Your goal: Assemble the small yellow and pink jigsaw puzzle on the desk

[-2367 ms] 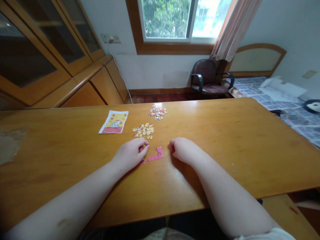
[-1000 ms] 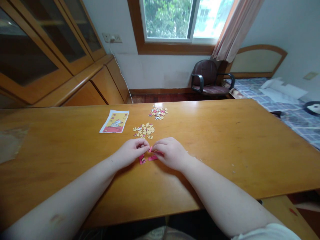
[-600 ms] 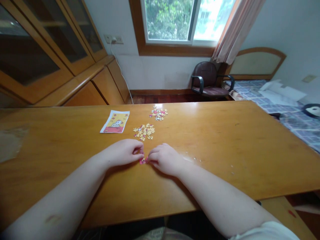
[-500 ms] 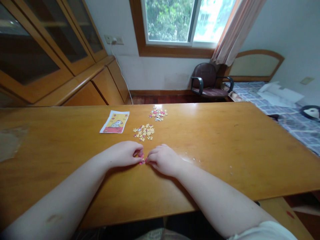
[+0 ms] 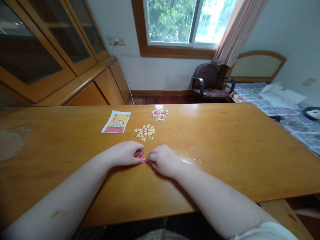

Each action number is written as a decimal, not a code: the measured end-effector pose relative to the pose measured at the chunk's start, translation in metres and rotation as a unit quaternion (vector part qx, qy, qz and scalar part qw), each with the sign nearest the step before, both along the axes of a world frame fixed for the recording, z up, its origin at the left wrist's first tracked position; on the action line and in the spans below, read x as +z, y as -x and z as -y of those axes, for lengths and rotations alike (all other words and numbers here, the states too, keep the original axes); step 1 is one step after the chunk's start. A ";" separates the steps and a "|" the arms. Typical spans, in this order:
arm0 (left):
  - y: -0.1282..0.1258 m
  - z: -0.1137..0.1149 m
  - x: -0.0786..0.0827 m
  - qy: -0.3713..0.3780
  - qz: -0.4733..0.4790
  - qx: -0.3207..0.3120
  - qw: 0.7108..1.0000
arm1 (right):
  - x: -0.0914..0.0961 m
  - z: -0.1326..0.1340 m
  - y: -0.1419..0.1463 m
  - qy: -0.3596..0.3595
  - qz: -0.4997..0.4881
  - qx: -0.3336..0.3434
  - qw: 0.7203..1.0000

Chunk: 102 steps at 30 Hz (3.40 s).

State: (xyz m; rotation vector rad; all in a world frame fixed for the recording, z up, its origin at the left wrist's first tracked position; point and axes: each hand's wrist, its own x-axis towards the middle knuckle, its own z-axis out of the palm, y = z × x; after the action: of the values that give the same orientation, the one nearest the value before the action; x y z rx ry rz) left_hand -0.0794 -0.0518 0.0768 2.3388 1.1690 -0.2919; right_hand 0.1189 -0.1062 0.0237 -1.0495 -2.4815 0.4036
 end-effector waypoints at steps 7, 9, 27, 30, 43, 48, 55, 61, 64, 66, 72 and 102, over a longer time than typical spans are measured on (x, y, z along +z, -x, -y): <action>0.000 -0.001 0.000 0.001 0.004 -0.002 1.000 | 0.002 0.000 0.001 -0.009 0.021 0.004 1.000; 0.001 -0.001 -0.001 0.007 0.008 -0.007 1.000 | 0.001 0.000 0.001 -0.010 0.024 0.004 1.000; -0.004 0.002 -0.006 -0.015 0.047 -0.007 0.999 | 0.010 -0.002 -0.008 0.043 0.040 -0.040 0.998; -0.004 0.002 -0.006 -0.018 0.045 -0.009 0.999 | 0.010 -0.002 -0.008 0.047 0.042 -0.038 0.997; -0.002 0.001 -0.005 -0.026 0.037 -0.004 0.999 | 0.007 -0.004 -0.009 0.049 0.027 -0.027 0.998; -0.003 0.002 -0.007 -0.022 0.037 -0.007 0.999 | 0.006 -0.004 -0.009 0.049 0.021 -0.031 0.998; -0.004 0.003 -0.006 -0.012 0.036 -0.004 0.999 | 0.006 -0.004 -0.008 0.050 0.020 -0.030 0.998; -0.008 0.006 -0.007 -0.028 0.039 -0.012 0.999 | 0.006 -0.003 -0.005 0.044 0.033 -0.036 0.998; -0.009 0.008 -0.007 -0.027 0.039 -0.017 0.999 | 0.007 -0.002 -0.005 0.039 0.037 -0.036 0.998; -0.009 0.007 -0.005 -0.027 0.042 -0.015 0.999 | 0.009 -0.002 -0.005 0.038 0.037 -0.038 0.998; -0.002 0.000 0.000 -0.074 0.022 0.019 0.997 | 0.015 -0.010 -0.017 0.037 0.047 -0.080 0.995; -0.002 0.006 0.000 -0.014 -0.033 0.003 0.999 | 0.036 -0.012 -0.033 0.189 0.111 -0.091 0.971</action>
State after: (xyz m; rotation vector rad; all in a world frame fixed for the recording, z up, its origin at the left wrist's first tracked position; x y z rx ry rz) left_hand -0.0772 -0.0581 0.0770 2.3658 1.2184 -0.3558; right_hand 0.1519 -0.0947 0.0595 -1.5371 -2.5264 0.7605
